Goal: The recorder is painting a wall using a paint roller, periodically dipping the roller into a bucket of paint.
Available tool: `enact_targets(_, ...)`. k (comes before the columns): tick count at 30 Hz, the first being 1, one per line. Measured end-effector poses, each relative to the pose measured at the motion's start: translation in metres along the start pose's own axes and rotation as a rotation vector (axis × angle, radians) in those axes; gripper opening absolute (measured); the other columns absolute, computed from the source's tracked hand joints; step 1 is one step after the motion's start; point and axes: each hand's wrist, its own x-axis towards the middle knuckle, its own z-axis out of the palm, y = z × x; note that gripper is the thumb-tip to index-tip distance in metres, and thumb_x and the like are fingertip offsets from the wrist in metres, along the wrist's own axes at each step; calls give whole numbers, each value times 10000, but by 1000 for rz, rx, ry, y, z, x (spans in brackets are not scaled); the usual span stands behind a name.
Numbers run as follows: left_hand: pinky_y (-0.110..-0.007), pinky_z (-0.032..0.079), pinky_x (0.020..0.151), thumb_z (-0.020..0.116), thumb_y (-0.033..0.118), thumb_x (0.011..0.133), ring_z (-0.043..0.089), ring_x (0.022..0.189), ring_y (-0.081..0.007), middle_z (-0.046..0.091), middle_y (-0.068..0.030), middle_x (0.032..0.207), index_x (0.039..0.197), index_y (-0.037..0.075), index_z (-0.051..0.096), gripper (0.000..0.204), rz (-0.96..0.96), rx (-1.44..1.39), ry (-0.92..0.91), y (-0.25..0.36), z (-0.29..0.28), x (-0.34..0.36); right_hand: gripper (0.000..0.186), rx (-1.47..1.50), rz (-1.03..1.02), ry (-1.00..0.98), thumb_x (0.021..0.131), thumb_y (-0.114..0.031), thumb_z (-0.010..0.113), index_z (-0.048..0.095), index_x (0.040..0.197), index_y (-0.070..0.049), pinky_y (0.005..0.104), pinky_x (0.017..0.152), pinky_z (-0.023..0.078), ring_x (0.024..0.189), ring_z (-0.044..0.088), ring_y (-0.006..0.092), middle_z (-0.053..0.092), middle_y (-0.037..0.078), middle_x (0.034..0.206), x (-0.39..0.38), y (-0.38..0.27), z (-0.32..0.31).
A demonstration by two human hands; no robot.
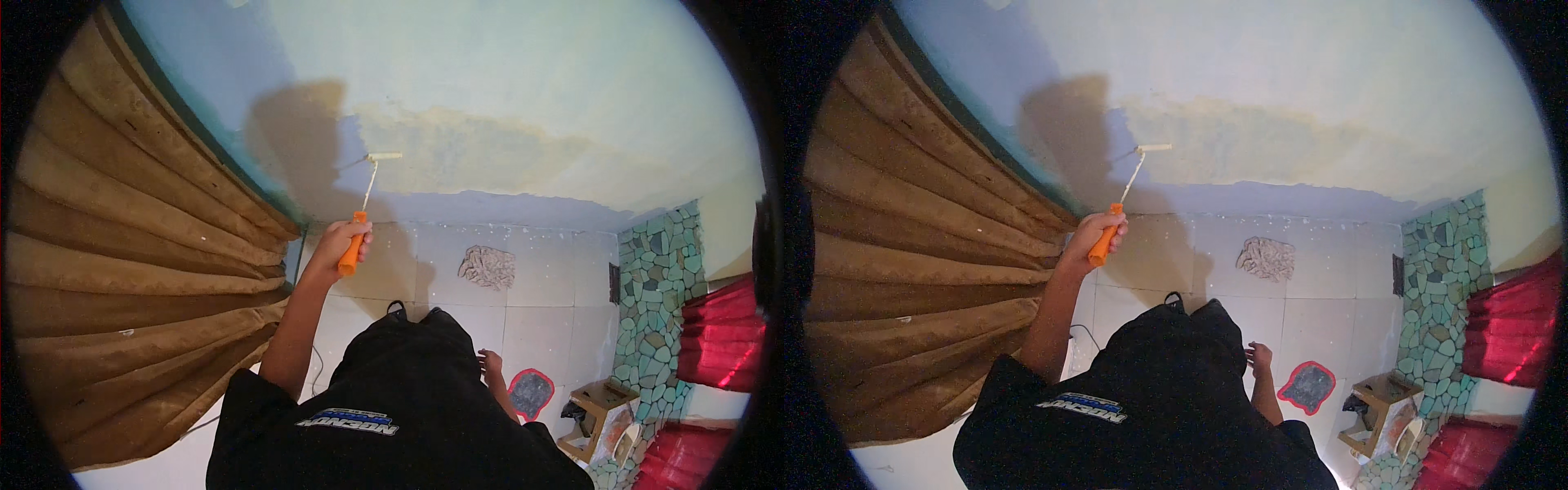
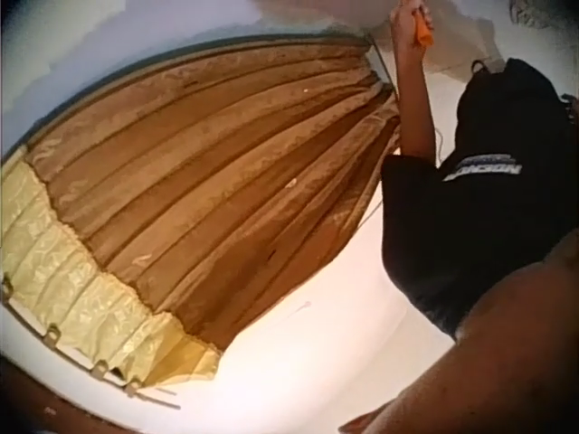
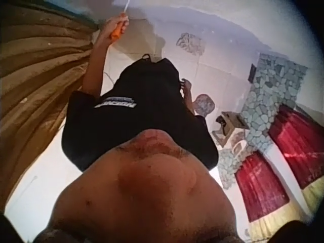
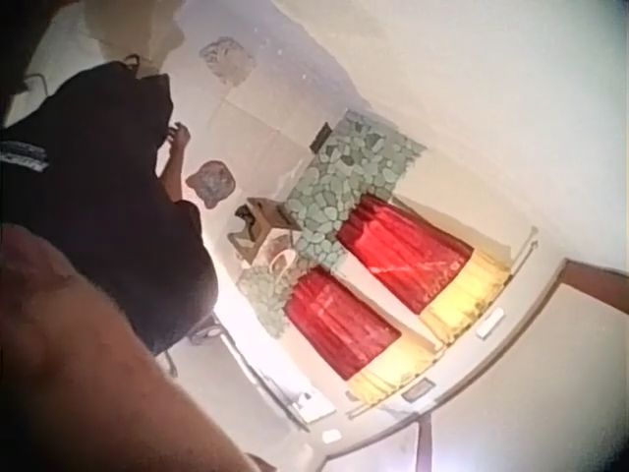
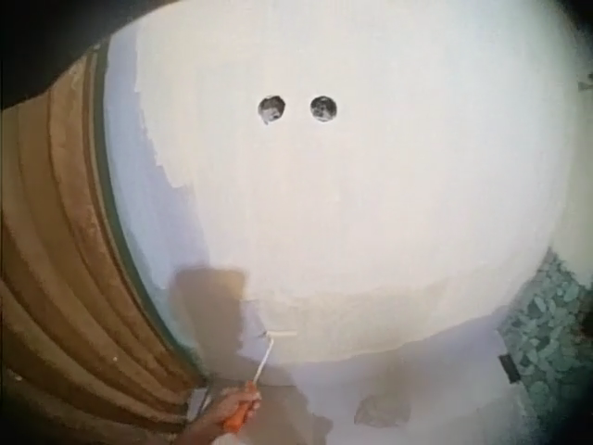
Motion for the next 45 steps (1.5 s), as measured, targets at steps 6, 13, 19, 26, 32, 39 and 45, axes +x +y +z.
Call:
enact_targets(6, -210, 375, 417, 544, 162, 766, 443, 497, -88, 469, -22, 632, 729, 53, 469, 137, -74, -68, -30, -53, -31, 87, 235, 1, 17, 47, 762, -230, 499, 550, 905, -51, 328, 566, 411, 626, 534, 182, 574, 88, 758, -12, 21, -12)
enact_targets(13, -196, 379, 419, 533, 142, 766, 441, 507, -82, 462, -18, 638, 772, 76, 444, 111, -123, -126, 21, -108, -56, 170, 230, 9, 60, 106, 766, -224, 504, 557, 908, -50, 321, 571, 423, 634, 539, 184, 573, 86, 755, -28, 46, -27)
enact_targets(19, -245, 410, 446, 517, 67, 721, 461, 505, -131, 464, -46, 626, 751, 54, 456, 69, -183, -149, 26, -145, -65, 205, 227, 29, 103, 155, 769, -218, 508, 563, 911, -50, 315, 575, 433, 642, 543, 186, 572, 84, 752, -42, 78, -37)
enact_targets(26, -254, 415, 447, 535, 105, 734, 468, 506, -125, 467, -33, 620, 734, 61, 468, 80, -206, -136, 47, -165, -54, 191, 214, 55, 72, 130, 770, -206, 502, 564, 896, -45, 284, 504, 418, 606, 536, 158, 569, 78, 721, -42, 64, -26)
enact_targets(32, -255, 422, 439, 555, 126, 745, 485, 493, -122, 481, -28, 611, 706, 53, 471, 118, -186, -96, 31, -179, -17, 148, 217, -98, -226, 93, 759, -199, 509, 560, 898, -41, 296, 495, 391, 570, 506, 160, 565, 85, 711, -19, 98, -41)
enact_targets(39, -233, 396, 441, 601, 207, 763, 461, 488, -101, 450, -4, 600, 724, 90, 449, 195, -176, 95, -64, -233, 49, 106, 212, -40, -215, 100, 740, -190, 529, 555, 890, -42, 310, 486, 395, 544, 512, 177, 565, 102, 689, -19, 134, -72)
enact_targets(45, -232, 383, 436, 580, 175, 783, 433, 474, -93, 440, 2, 613, 773, 83, 441, 167, -218, 187, -198, -287, 122, 64, 220, -4, -543, 187, 737, -175, 538, 549, 888, -16, 305, 494, 434, 593, 559, 208, 583, 127, 731, -2, 204, -113)
